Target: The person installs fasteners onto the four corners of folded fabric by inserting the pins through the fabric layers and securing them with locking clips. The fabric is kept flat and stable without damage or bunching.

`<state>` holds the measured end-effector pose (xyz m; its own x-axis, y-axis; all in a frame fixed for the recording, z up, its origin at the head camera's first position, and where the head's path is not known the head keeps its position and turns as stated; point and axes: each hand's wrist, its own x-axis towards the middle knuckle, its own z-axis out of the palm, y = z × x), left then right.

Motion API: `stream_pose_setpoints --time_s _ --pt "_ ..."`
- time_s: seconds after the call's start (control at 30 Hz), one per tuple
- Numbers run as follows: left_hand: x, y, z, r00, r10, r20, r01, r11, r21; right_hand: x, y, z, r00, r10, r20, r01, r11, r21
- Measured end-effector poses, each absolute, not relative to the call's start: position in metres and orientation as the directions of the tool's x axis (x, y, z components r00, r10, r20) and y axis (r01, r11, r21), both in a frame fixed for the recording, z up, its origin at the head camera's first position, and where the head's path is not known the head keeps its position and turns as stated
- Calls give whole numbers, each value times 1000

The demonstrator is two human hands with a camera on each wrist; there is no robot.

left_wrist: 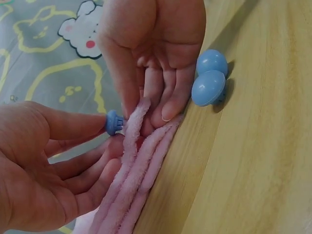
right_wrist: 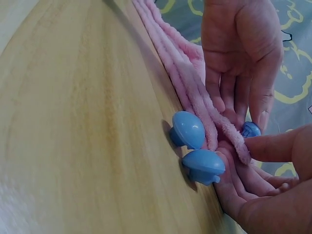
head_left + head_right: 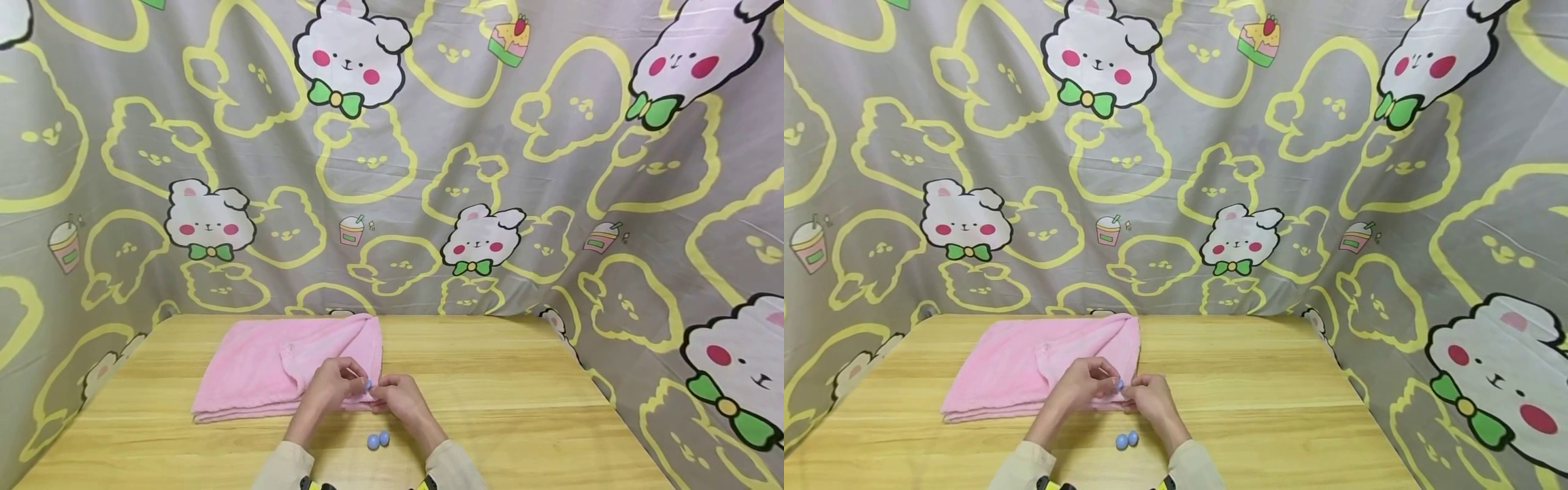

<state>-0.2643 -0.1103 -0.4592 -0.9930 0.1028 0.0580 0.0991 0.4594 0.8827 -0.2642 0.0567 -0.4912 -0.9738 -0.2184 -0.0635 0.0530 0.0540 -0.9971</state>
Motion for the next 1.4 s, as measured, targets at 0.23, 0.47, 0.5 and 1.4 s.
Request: stream_pose_setpoints --time_s 0.23,0.47,0.5,1.4 --pt "-261 -113 -454 -993 114 26 87 573 815 -265 57 -490 -974 -215 -68 57 53 -997" --pt "-258 -113 -457 -981 185 63 173 676 716 -267 58 -491 -974 -212 -79 67 64 -996" --pt "-259 -113 -458 -983 166 84 176 684 708 -267 58 -491 -974 -212 -80 69 62 -996" --pt "-273 -199 -477 -925 -289 248 -51 740 671 -266 56 -489 -969 -230 -95 82 67 -994"
